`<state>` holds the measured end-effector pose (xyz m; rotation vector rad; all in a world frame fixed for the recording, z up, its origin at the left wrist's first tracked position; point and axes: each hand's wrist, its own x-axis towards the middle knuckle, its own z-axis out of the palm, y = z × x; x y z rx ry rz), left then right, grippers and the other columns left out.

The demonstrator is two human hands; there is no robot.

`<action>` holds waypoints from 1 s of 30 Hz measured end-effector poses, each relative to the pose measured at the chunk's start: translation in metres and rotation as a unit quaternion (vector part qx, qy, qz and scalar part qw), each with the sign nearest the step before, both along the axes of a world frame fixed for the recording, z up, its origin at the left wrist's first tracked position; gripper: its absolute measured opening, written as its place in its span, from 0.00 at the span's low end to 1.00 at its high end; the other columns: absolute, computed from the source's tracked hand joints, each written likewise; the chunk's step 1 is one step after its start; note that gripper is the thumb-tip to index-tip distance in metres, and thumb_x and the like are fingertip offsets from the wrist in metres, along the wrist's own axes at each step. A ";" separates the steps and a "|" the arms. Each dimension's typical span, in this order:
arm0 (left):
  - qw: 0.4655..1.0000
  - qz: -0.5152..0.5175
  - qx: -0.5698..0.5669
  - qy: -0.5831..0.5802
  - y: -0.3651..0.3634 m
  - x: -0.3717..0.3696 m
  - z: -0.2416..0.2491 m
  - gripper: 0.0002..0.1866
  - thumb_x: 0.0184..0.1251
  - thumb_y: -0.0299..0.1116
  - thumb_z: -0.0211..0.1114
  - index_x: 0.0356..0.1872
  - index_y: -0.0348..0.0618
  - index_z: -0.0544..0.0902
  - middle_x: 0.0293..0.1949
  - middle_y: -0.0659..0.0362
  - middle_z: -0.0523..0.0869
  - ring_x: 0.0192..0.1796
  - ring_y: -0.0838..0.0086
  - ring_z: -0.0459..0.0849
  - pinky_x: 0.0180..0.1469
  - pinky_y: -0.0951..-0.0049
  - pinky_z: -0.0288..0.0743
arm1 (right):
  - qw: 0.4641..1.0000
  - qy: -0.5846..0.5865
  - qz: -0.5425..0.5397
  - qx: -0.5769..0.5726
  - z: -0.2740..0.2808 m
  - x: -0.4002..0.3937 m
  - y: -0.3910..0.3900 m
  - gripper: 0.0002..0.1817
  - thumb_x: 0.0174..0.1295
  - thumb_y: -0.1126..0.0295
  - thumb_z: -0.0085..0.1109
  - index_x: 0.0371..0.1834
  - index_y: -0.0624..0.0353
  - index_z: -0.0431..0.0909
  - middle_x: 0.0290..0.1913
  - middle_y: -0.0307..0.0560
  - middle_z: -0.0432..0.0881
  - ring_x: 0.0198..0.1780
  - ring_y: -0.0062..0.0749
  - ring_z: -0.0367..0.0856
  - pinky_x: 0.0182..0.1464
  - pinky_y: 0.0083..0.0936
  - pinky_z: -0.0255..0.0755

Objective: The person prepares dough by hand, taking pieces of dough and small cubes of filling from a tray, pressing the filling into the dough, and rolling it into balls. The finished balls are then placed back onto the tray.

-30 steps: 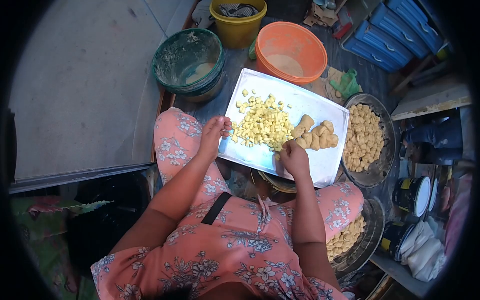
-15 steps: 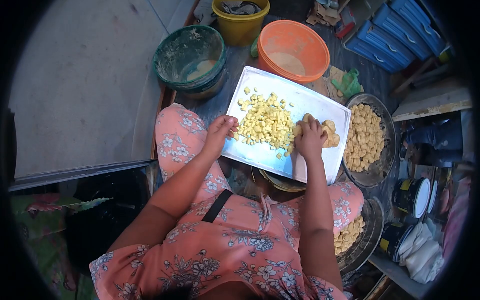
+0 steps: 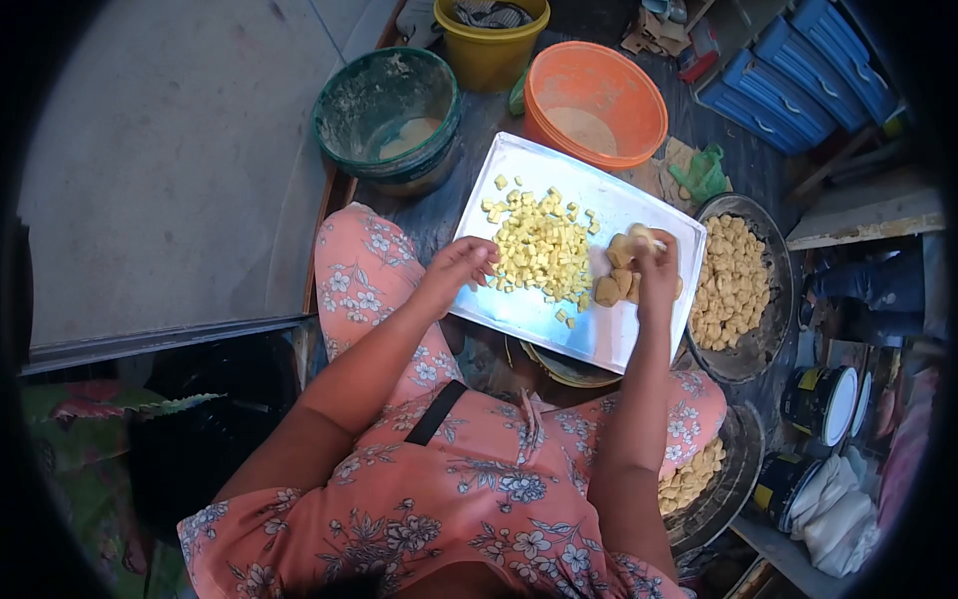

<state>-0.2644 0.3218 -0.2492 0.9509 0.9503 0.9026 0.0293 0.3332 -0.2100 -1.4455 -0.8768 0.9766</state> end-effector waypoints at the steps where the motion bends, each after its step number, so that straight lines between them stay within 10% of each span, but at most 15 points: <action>1: 1.000 -0.001 -0.001 0.000 -0.003 0.003 0.007 0.15 0.69 0.40 0.53 0.47 0.39 0.76 0.36 0.60 0.81 0.35 0.80 0.77 0.34 0.81 0.71 | 0.997 0.001 0.075 -0.013 0.004 -0.015 -0.004 0.13 0.55 0.75 0.59 0.43 0.59 0.70 0.33 0.41 0.76 0.29 0.19 0.73 0.32 0.17 0.69; 5: 0.970 -0.092 -0.119 -0.192 -0.013 0.013 0.024 0.21 0.68 0.42 0.54 0.56 0.42 0.69 0.38 0.59 0.81 0.37 0.76 0.79 0.36 0.78 0.74 | 0.933 -0.149 0.326 -0.041 0.021 -0.089 -0.027 0.16 0.51 0.74 0.64 0.43 0.61 0.72 0.35 0.41 0.77 0.32 0.20 0.74 0.34 0.18 0.70; 9: 0.986 -0.073 -0.096 -0.118 -0.007 0.005 0.000 0.17 0.66 0.35 0.58 0.53 0.41 0.72 0.35 0.60 0.79 0.33 0.78 0.78 0.31 0.81 0.72 | 0.952 -0.206 0.222 -0.041 -0.006 -0.085 -0.026 0.14 0.50 0.74 0.64 0.40 0.61 0.72 0.29 0.42 0.77 0.28 0.25 0.75 0.33 0.20 0.70; 14: 0.991 0.024 -0.106 -0.084 -0.003 -0.005 0.006 0.16 0.69 0.40 0.53 0.50 0.41 0.74 0.34 0.61 0.79 0.29 0.81 0.75 0.27 0.81 0.68 | 0.773 -0.502 0.337 -0.189 -0.010 -0.048 -0.050 0.13 0.48 0.67 0.62 0.36 0.59 0.75 0.29 0.49 0.78 0.30 0.44 0.79 0.36 0.33 0.73; 22: 0.947 0.004 -0.131 -0.293 -0.008 -0.015 0.005 0.23 0.59 0.29 0.45 0.56 0.30 0.70 0.42 0.56 0.77 0.38 0.73 0.75 0.42 0.73 0.71 | 0.803 -0.509 0.282 -0.129 -0.038 -0.067 -0.070 0.10 0.45 0.70 0.59 0.34 0.56 0.77 0.35 0.50 0.79 0.38 0.45 0.79 0.39 0.36 0.73; 30: 0.967 0.047 -0.090 -0.234 -0.013 -0.014 0.009 0.17 0.66 0.29 0.53 0.54 0.36 0.72 0.45 0.54 0.77 0.48 0.68 0.77 0.54 0.68 0.72 | 0.770 -0.562 0.300 -0.037 -0.031 -0.068 -0.065 0.09 0.44 0.72 0.58 0.31 0.60 0.78 0.34 0.51 0.80 0.38 0.46 0.76 0.42 0.37 0.71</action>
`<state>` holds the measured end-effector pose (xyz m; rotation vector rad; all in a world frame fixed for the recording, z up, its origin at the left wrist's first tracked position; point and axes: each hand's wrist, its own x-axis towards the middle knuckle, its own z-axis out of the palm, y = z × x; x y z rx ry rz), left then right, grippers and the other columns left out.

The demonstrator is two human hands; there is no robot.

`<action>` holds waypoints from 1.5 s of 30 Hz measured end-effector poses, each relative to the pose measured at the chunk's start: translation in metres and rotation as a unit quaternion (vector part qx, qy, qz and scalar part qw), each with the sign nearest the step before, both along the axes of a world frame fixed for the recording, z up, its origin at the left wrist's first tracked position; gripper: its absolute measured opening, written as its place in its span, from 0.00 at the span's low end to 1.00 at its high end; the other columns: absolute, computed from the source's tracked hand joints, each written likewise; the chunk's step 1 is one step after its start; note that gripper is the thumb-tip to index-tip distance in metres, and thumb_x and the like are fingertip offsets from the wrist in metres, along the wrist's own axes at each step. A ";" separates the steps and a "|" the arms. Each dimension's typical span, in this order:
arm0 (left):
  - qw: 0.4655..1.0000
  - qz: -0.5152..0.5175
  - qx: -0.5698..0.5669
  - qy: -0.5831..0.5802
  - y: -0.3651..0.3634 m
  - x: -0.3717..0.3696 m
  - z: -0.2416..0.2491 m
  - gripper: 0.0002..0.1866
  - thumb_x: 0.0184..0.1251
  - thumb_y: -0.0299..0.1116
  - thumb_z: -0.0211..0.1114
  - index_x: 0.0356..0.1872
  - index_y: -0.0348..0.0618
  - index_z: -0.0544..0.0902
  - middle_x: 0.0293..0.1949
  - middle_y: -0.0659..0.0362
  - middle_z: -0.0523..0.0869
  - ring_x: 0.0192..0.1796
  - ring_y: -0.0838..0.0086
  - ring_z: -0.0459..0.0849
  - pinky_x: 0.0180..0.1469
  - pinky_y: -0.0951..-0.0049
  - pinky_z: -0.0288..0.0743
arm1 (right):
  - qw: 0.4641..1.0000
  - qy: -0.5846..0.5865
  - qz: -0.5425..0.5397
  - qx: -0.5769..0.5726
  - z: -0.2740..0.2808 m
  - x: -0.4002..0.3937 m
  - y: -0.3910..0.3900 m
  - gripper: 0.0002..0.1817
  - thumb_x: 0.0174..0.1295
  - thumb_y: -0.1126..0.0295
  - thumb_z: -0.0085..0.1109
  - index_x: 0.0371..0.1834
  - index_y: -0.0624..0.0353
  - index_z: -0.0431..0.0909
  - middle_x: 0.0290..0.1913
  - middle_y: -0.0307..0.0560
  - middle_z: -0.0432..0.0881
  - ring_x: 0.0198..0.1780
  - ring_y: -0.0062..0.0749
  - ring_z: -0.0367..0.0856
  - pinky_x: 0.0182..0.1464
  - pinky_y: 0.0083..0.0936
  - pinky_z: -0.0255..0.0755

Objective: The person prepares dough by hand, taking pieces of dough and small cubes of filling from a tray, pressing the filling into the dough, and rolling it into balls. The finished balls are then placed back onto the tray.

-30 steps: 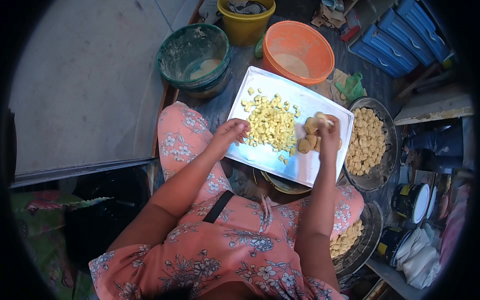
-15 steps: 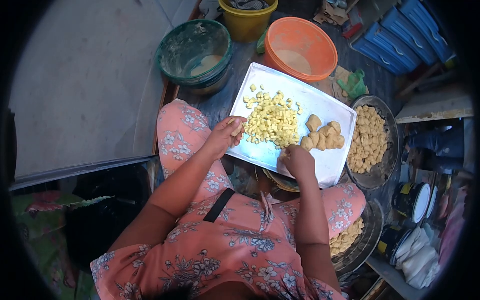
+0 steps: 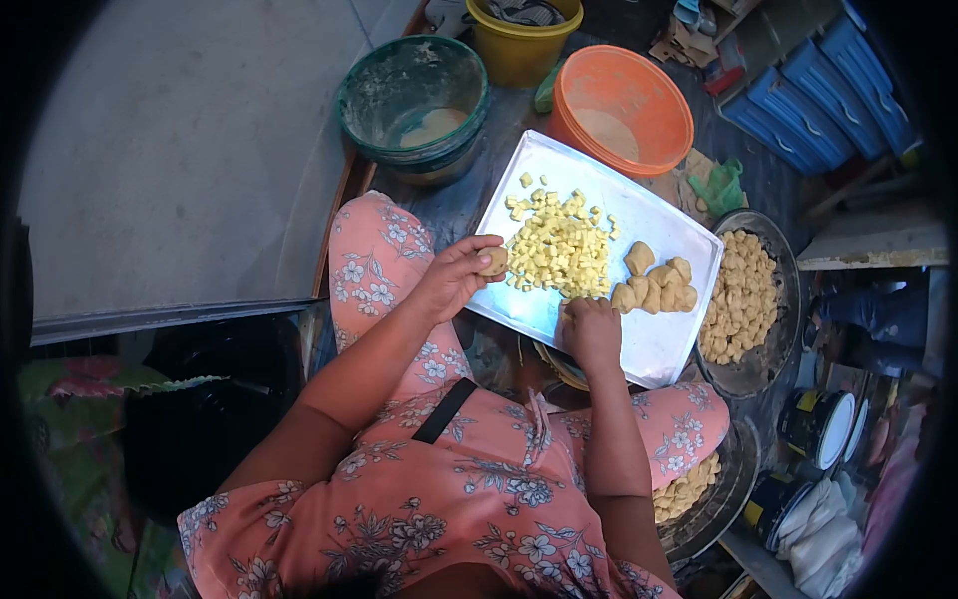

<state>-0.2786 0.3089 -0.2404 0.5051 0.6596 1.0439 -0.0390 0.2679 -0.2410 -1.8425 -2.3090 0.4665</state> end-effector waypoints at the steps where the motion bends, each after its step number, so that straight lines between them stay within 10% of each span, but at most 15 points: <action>1: 1.000 0.003 0.009 0.009 0.001 -0.001 -0.001 0.16 0.67 0.31 0.54 0.54 0.36 0.72 0.46 0.53 0.77 0.50 0.67 0.77 0.55 0.67 0.72 | 1.000 0.000 0.001 0.000 0.002 -0.001 0.001 0.09 0.44 0.72 0.58 0.31 0.60 0.78 0.34 0.51 0.80 0.38 0.46 0.76 0.42 0.37 0.71; 10: 0.985 -0.054 -0.062 -0.150 0.003 -0.001 0.002 0.17 0.67 0.30 0.54 0.54 0.34 0.71 0.49 0.52 0.77 0.52 0.65 0.78 0.57 0.66 0.73 | 0.850 0.505 -0.150 0.019 0.024 -0.050 0.021 0.08 0.52 0.75 0.64 0.34 0.62 0.77 0.29 0.39 0.79 0.33 0.20 0.73 0.40 0.18 0.68; 17: 0.997 -0.024 -0.022 -0.065 -0.002 -0.001 0.004 0.19 0.68 0.30 0.53 0.57 0.36 0.67 0.50 0.55 0.76 0.52 0.71 0.78 0.57 0.66 0.73 | 0.915 0.354 0.000 0.195 0.036 -0.092 0.038 0.10 0.50 0.75 0.63 0.38 0.60 0.78 0.31 0.45 0.78 0.37 0.37 0.75 0.40 0.27 0.69; 24: 0.997 -0.022 0.008 -0.074 -0.002 -0.005 -0.001 0.20 0.69 0.35 0.52 0.58 0.38 0.67 0.50 0.56 0.76 0.50 0.72 0.78 0.55 0.68 0.74 | 0.939 0.316 0.062 0.123 0.031 -0.096 0.037 0.15 0.56 0.63 0.59 0.46 0.54 0.78 0.58 0.53 0.68 0.58 0.48 0.65 0.59 0.41 0.55; 30: 0.996 -0.071 0.031 0.040 -0.007 0.003 0.004 0.30 0.70 0.44 0.50 0.69 0.51 0.53 0.61 0.55 0.66 0.58 0.69 0.70 0.58 0.66 0.67 | 0.942 0.243 0.195 0.122 0.024 -0.073 0.054 0.17 0.52 0.69 0.63 0.46 0.56 0.74 0.56 0.54 0.69 0.56 0.46 0.68 0.59 0.38 0.58; 33: 0.985 -0.005 0.098 0.145 -0.001 0.012 0.004 0.37 0.67 0.53 0.50 0.71 0.56 0.44 0.66 0.53 0.56 0.61 0.67 0.66 0.58 0.67 0.65 | 0.895 0.429 0.067 -0.106 0.039 -0.079 0.037 0.17 0.52 0.74 0.63 0.44 0.58 0.70 0.49 0.52 0.73 0.48 0.42 0.74 0.53 0.31 0.66; 36: 0.958 0.005 0.184 0.219 0.007 0.010 -0.019 0.41 0.65 0.58 0.49 0.71 0.54 0.41 0.68 0.51 0.51 0.61 0.66 0.66 0.55 0.69 0.66 | 0.879 0.473 -0.050 0.041 0.040 -0.057 0.037 0.15 0.54 0.75 0.59 0.45 0.59 0.68 0.40 0.49 0.77 0.42 0.36 0.77 0.48 0.26 0.69; 38: 0.948 0.032 0.163 0.270 0.006 0.007 -0.013 0.37 0.67 0.56 0.47 0.70 0.47 0.49 0.65 0.52 0.57 0.59 0.67 0.68 0.53 0.72 0.67 | 0.908 0.327 -0.171 0.199 0.013 0.013 0.048 0.10 0.64 0.72 0.49 0.46 0.62 0.72 0.43 0.49 0.78 0.41 0.34 0.77 0.43 0.26 0.71; 41: 0.953 0.073 0.094 0.278 0.009 0.001 -0.014 0.31 0.69 0.54 0.45 0.64 0.42 0.61 0.60 0.53 0.67 0.55 0.70 0.71 0.50 0.74 0.67 | 0.804 0.222 -0.444 0.327 0.058 0.120 0.049 0.14 0.63 0.66 0.52 0.47 0.62 0.75 0.38 0.52 0.79 0.39 0.36 0.78 0.36 0.26 0.73; 45: 0.960 0.094 0.043 0.262 0.014 0.002 -0.009 0.26 0.71 0.51 0.43 0.57 0.39 0.69 0.53 0.56 0.73 0.50 0.74 0.73 0.47 0.76 0.67 | 0.839 -0.131 -0.347 0.397 0.062 0.183 0.048 0.18 0.58 0.66 0.59 0.50 0.60 0.74 0.48 0.57 0.74 0.47 0.45 0.75 0.46 0.31 0.71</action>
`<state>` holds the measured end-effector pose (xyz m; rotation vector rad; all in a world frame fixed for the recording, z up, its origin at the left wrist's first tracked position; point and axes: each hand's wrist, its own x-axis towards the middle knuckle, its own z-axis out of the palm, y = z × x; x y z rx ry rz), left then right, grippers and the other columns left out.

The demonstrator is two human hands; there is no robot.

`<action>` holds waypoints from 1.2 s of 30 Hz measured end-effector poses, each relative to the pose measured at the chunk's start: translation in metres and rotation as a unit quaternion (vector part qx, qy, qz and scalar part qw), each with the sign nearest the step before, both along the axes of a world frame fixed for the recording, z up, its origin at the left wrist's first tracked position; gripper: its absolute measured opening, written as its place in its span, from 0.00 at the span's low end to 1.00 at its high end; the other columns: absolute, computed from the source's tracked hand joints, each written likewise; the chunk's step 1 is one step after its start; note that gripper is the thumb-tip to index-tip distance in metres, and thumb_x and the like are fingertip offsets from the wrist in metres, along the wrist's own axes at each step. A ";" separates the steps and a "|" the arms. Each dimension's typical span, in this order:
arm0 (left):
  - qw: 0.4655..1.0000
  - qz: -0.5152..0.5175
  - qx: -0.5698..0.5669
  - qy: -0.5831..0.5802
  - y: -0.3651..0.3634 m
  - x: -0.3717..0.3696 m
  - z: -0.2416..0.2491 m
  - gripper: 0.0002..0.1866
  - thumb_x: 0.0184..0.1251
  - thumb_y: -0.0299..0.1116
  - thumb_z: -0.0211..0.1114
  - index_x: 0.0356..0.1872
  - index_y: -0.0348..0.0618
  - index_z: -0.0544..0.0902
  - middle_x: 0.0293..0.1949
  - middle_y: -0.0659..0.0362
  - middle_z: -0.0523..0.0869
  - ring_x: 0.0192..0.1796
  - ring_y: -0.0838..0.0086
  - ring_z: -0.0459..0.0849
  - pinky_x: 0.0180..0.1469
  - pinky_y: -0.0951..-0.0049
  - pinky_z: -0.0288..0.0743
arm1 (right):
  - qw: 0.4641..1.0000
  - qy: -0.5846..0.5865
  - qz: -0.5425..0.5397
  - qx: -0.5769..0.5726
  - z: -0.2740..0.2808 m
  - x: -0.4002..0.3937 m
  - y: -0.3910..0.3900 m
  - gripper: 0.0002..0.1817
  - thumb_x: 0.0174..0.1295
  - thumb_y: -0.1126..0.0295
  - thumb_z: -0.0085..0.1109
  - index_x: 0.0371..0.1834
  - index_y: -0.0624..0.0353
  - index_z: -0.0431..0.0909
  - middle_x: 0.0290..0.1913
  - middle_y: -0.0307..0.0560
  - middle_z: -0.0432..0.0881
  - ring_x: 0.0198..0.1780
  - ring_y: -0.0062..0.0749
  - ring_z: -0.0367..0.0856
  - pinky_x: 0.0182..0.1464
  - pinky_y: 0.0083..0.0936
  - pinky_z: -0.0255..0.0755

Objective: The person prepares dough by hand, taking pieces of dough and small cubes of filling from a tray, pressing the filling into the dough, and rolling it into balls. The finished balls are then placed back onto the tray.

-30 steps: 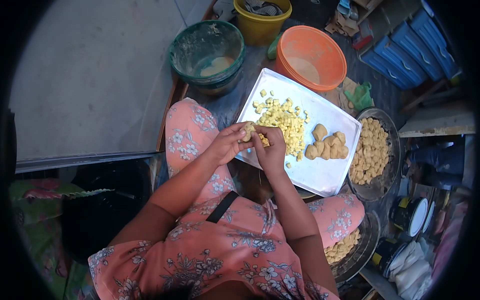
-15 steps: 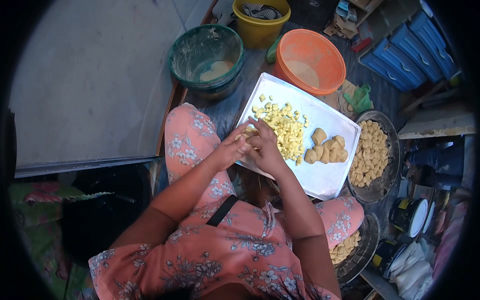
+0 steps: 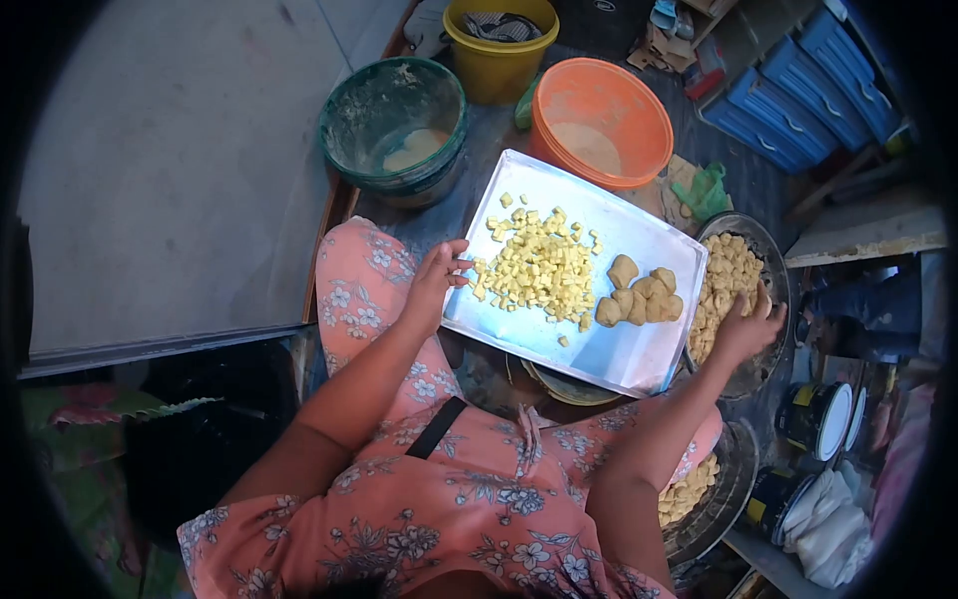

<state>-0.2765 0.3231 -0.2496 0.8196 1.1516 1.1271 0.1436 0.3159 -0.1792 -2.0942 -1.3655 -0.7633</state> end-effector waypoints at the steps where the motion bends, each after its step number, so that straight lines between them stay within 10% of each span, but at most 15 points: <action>1: 1.000 0.008 -0.002 0.003 0.001 0.002 -0.001 0.25 0.71 0.51 0.43 0.55 0.39 0.71 0.50 0.57 0.75 0.47 0.75 0.73 0.46 0.76 0.67 | 0.998 -0.050 -0.034 -0.014 -0.009 -0.003 0.006 0.19 0.56 0.66 0.60 0.51 0.60 0.74 0.52 0.58 0.72 0.50 0.47 0.73 0.50 0.33 0.69; 3: 1.000 0.024 -0.006 0.008 0.001 0.002 -0.001 0.24 0.71 0.50 0.44 0.53 0.39 0.73 0.47 0.58 0.76 0.45 0.76 0.73 0.45 0.77 0.67 | 0.935 0.273 0.213 -0.072 -0.045 -0.020 0.021 0.24 0.51 0.68 0.64 0.54 0.58 0.73 0.54 0.58 0.71 0.54 0.45 0.71 0.56 0.32 0.64; 10: 0.999 -0.032 0.031 0.028 -0.005 0.001 0.003 0.19 0.70 0.46 0.49 0.44 0.40 0.78 0.36 0.63 0.79 0.33 0.82 0.72 0.36 0.83 0.67 | 0.746 0.350 0.322 -0.466 -0.022 -0.136 -0.013 0.09 0.44 0.74 0.63 0.28 0.63 0.75 0.20 0.46 0.74 0.25 0.35 0.75 0.31 0.30 0.69; 16: 0.998 -0.061 0.008 0.023 -0.003 0.004 0.006 0.17 0.70 0.45 0.50 0.42 0.40 0.78 0.33 0.63 0.80 0.28 0.83 0.72 0.31 0.84 0.65 | 0.904 0.215 0.216 -0.299 -0.045 -0.104 -0.013 0.12 0.46 0.76 0.59 0.36 0.60 0.75 0.39 0.53 0.77 0.41 0.52 0.75 0.41 0.36 0.70; 21: 0.997 -0.073 0.022 0.014 -0.002 0.009 0.006 0.16 0.69 0.41 0.52 0.42 0.38 0.77 0.33 0.61 0.80 0.29 0.83 0.73 0.30 0.83 0.66 | 0.966 0.075 0.134 -0.210 -0.082 -0.111 0.016 0.21 0.48 0.57 0.62 0.43 0.56 0.74 0.45 0.49 0.77 0.59 0.42 0.66 0.59 0.52 0.49; 25: 0.995 -0.083 0.034 0.032 0.001 0.007 0.001 0.16 0.69 0.41 0.52 0.42 0.37 0.77 0.33 0.61 0.80 0.30 0.83 0.73 0.31 0.83 0.67 | 0.940 0.113 0.103 -0.305 -0.062 -0.127 0.030 0.23 0.48 0.61 0.66 0.45 0.58 0.70 0.43 0.49 0.77 0.53 0.40 0.71 0.56 0.45 0.59; 27: 0.988 -0.154 0.023 0.009 -0.002 0.003 0.001 0.16 0.69 0.40 0.52 0.45 0.37 0.77 0.37 0.58 0.80 0.33 0.81 0.75 0.33 0.81 0.69 | 0.869 0.417 0.215 -0.159 -0.057 -0.128 0.029 0.27 0.46 0.66 0.69 0.46 0.59 0.65 0.41 0.50 0.76 0.45 0.37 0.75 0.49 0.34 0.68; 33: 0.946 -0.188 -0.101 -0.245 -0.011 0.011 0.016 0.16 0.69 0.37 0.51 0.52 0.39 0.73 0.44 0.56 0.77 0.40 0.75 0.78 0.37 0.74 0.73 | 0.682 0.476 0.517 -0.205 -0.013 -0.234 0.004 0.23 0.51 0.68 0.65 0.48 0.60 0.67 0.39 0.51 0.76 0.41 0.37 0.77 0.46 0.29 0.70; 36: 0.965 -0.155 -0.086 -0.192 -0.010 0.000 0.020 0.14 0.69 0.36 0.52 0.51 0.40 0.74 0.41 0.58 0.78 0.38 0.76 0.77 0.35 0.76 0.72 | 0.774 0.377 0.456 -0.225 -0.019 -0.243 0.006 0.15 0.52 0.71 0.63 0.42 0.61 0.71 0.36 0.52 0.76 0.39 0.43 0.76 0.44 0.32 0.69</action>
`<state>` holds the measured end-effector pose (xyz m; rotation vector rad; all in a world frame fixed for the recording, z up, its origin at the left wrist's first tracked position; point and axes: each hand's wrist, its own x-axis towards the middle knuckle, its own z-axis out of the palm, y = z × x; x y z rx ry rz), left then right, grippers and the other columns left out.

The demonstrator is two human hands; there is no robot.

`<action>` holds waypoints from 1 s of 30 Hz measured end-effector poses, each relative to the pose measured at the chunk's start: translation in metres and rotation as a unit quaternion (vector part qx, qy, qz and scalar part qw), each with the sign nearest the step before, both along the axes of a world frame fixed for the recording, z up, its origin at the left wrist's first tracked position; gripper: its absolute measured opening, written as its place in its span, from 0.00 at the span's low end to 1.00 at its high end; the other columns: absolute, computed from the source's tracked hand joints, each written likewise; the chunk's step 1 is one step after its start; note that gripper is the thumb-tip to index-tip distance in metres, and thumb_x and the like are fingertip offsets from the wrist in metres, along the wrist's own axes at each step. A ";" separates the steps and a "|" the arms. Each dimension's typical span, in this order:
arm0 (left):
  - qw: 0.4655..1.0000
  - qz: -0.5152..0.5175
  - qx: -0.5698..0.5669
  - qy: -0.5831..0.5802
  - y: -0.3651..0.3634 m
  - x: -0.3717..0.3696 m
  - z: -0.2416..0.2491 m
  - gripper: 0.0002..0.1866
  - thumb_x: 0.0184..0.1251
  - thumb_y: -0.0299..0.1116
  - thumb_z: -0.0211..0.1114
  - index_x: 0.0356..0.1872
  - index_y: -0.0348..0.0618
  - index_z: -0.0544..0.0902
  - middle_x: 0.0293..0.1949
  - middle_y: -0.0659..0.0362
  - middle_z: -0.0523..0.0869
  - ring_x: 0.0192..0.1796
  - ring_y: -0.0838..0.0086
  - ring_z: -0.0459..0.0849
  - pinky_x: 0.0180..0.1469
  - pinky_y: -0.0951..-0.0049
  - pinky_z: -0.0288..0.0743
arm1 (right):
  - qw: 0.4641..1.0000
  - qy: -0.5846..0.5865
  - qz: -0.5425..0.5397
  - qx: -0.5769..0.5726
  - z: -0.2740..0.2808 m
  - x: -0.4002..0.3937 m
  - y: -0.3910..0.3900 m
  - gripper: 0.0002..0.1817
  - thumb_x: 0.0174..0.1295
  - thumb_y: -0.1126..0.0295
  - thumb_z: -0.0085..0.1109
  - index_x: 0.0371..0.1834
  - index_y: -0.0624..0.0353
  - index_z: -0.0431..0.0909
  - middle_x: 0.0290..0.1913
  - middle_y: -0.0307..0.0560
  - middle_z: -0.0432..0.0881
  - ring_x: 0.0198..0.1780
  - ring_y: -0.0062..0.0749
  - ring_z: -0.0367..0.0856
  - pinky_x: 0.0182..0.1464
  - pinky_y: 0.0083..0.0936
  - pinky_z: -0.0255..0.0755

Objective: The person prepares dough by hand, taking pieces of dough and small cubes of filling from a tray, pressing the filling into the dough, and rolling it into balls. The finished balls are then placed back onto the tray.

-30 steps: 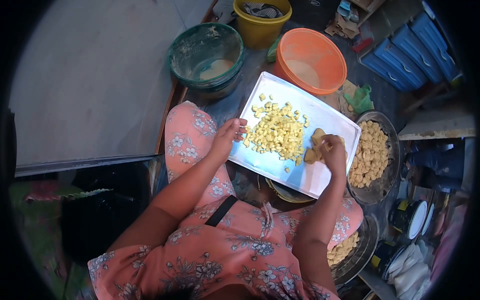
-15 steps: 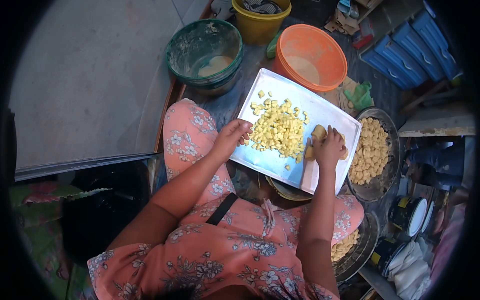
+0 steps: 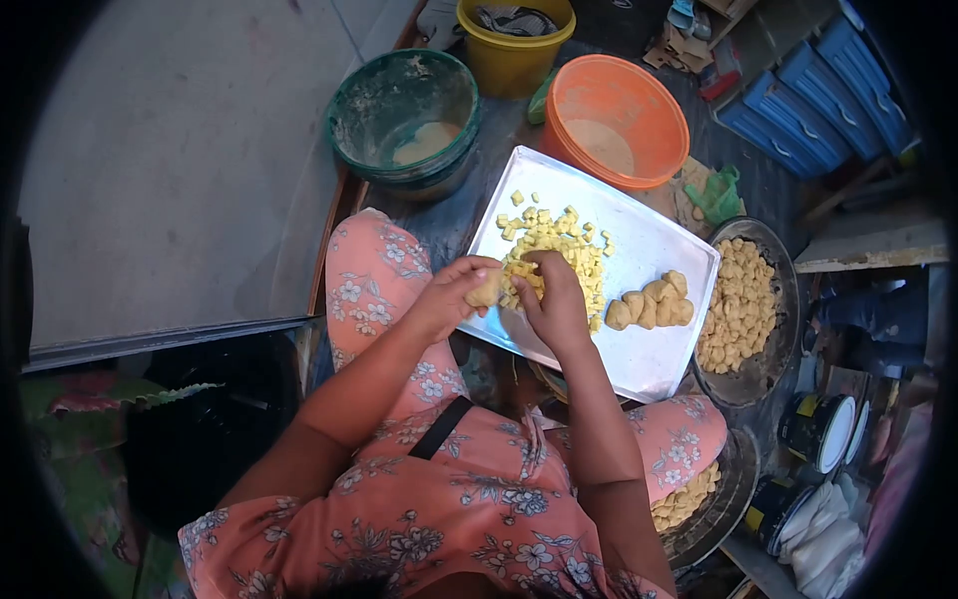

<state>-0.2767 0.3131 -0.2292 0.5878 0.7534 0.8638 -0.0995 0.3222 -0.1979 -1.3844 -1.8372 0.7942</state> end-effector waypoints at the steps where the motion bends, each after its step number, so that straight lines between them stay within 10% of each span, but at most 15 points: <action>1: 0.999 0.045 -0.001 0.023 0.001 -0.007 0.000 0.14 0.69 0.36 0.53 0.51 0.41 0.74 0.41 0.59 0.78 0.37 0.77 0.77 0.34 0.77 0.72 | 0.998 -0.033 0.019 0.057 -0.009 0.001 0.002 0.10 0.50 0.73 0.61 0.35 0.60 0.76 0.32 0.51 0.75 0.36 0.46 0.74 0.39 0.35 0.68; 8: 0.981 0.176 0.011 -0.083 0.006 -0.024 -0.009 0.19 0.58 0.24 0.47 0.51 0.36 0.74 0.42 0.55 0.77 0.42 0.72 0.75 0.41 0.72 0.70 | 0.960 -0.237 0.090 0.117 -0.045 -0.006 -0.019 0.03 0.49 0.70 0.59 0.25 0.55 0.79 0.28 0.47 0.74 0.34 0.45 0.74 0.37 0.37 0.65; 15: 0.983 0.169 -0.010 -0.065 0.005 -0.021 -0.017 0.17 0.61 0.23 0.49 0.51 0.36 0.73 0.45 0.53 0.77 0.44 0.70 0.77 0.41 0.71 0.74 | 0.983 -0.176 0.044 0.039 -0.045 0.001 -0.012 0.04 0.52 0.69 0.58 0.28 0.55 0.78 0.29 0.45 0.75 0.35 0.39 0.73 0.41 0.34 0.63; 24: 0.987 0.154 -0.011 -0.054 0.007 -0.014 -0.013 0.17 0.62 0.23 0.54 0.52 0.34 0.73 0.47 0.53 0.77 0.46 0.69 0.78 0.44 0.70 0.76 | 0.996 0.050 -0.056 -0.056 -0.040 0.008 -0.003 0.07 0.61 0.72 0.54 0.38 0.64 0.76 0.33 0.47 0.80 0.31 0.32 0.80 0.34 0.23 0.73; 26: 0.987 0.149 -0.007 -0.051 0.007 -0.013 -0.013 0.17 0.62 0.24 0.55 0.53 0.34 0.73 0.47 0.53 0.77 0.47 0.69 0.78 0.45 0.70 0.76 | 0.918 0.279 -0.090 -0.266 -0.028 0.006 0.001 0.09 0.64 0.72 0.51 0.42 0.65 0.75 0.34 0.43 0.79 0.33 0.23 0.79 0.37 0.18 0.74; 30: 0.991 0.123 -0.002 -0.046 0.005 -0.008 -0.012 0.19 0.61 0.23 0.59 0.54 0.34 0.72 0.48 0.53 0.77 0.50 0.69 0.78 0.49 0.70 0.75 | 0.861 0.411 -0.065 -0.293 -0.021 -0.004 0.002 0.10 0.63 0.74 0.53 0.45 0.67 0.73 0.36 0.41 0.78 0.35 0.21 0.78 0.39 0.17 0.74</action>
